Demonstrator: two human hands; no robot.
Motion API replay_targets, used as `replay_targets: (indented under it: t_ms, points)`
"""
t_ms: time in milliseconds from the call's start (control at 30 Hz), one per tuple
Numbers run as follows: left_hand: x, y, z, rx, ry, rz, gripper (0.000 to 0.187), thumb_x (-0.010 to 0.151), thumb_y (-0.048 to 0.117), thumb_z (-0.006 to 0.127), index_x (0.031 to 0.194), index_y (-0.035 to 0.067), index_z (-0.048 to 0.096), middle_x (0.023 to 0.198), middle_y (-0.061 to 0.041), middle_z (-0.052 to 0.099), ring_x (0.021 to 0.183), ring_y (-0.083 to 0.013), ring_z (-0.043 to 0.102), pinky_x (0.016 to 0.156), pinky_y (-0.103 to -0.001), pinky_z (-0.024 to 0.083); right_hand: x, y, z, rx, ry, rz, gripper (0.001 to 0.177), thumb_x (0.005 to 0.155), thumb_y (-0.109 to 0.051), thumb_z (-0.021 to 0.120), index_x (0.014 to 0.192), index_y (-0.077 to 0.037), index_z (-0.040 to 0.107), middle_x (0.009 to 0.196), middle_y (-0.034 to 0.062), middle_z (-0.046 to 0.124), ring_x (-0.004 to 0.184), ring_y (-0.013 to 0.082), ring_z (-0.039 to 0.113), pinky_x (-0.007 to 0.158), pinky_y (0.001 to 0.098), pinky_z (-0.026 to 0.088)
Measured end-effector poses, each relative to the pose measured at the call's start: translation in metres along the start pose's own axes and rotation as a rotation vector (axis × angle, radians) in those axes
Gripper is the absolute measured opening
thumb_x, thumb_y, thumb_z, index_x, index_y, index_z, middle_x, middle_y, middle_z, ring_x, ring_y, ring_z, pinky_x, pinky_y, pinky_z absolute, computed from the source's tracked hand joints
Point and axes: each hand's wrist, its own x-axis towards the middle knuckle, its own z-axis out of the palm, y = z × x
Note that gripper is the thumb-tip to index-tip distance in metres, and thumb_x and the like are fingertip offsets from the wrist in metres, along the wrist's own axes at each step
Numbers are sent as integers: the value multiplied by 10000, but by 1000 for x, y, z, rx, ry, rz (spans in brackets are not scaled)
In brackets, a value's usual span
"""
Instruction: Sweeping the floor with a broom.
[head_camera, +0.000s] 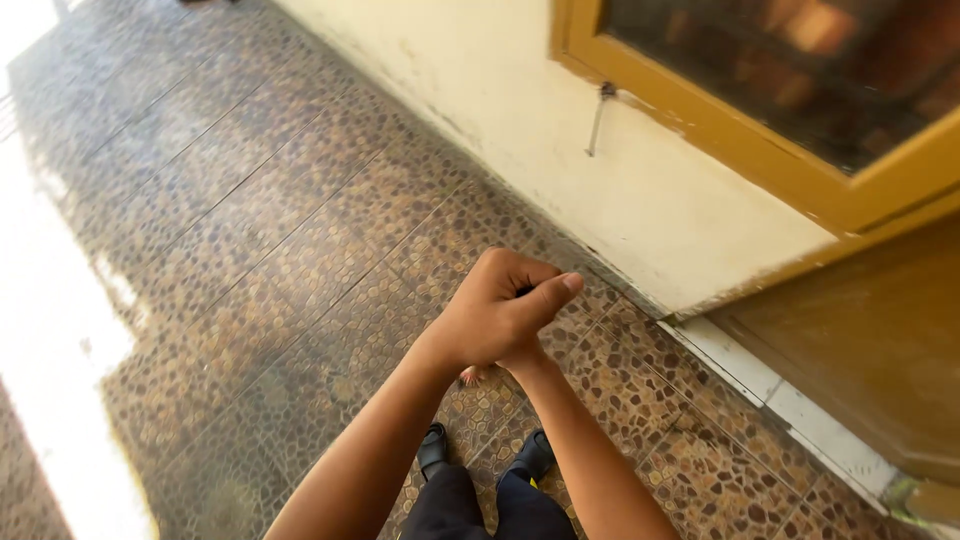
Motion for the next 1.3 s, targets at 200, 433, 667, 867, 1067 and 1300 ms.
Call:
replay_targets:
  t_ms: [200, 433, 667, 867, 1067, 1300]
  points:
    - [-24, -35, -15, -315, 216, 12, 465, 1004, 271, 613, 604, 69, 491, 547, 34, 475, 501, -68, 402, 461, -307, 338, 21, 48, 4, 15, -92, 129, 435, 1135, -306, 541, 733, -206, 410, 604, -80, 335, 529, 50, 302, 539, 204, 262]
    - [-39, -28, -6, -331, 221, 18, 486, 1007, 297, 617, 616, 71, 436, 570, 39, 420, 529, -64, 372, 476, -301, 304, 9, 135, 81, 543, -281, -147, 596, 1025, -258, 691, 603, -207, 272, 572, -97, 298, 530, 6, 254, 506, 222, 195]
    - [-70, -17, -5, -283, 228, 76, 488, 1005, 329, 598, 611, 54, 511, 500, 27, 386, 452, -78, 345, 444, -328, 276, -25, 94, 27, -171, -167, 23, 493, 1010, -214, 665, 671, -162, 310, 641, -89, 320, 582, 34, 300, 549, 251, 244]
    - [-160, -16, -29, -317, 298, 71, 531, 1003, 331, 598, 562, 54, 494, 471, 31, 379, 432, -77, 293, 436, -333, 234, -64, 58, -55, -1067, -14, 261, 367, 1006, -196, 602, 732, -132, 365, 683, -79, 354, 603, 65, 345, 573, 287, 305]
    - [-270, 15, -108, -175, 283, 70, 599, 1039, 389, 607, 561, 63, 455, 503, 29, 311, 475, -94, 234, 468, -355, 203, -94, 160, -116, -1267, 217, 361, 201, 1005, -247, 537, 865, -118, 472, 775, -70, 449, 694, 52, 439, 642, 273, 386]
    - [-374, 40, -179, -22, 400, 23, 609, 994, 456, 584, 517, 80, 541, 443, 31, 408, 387, -88, 353, 418, -355, 276, -85, 220, -241, -712, -340, -27, 226, 1233, -186, 448, 1108, -52, 581, 947, -56, 564, 818, 5, 529, 782, 199, 461]
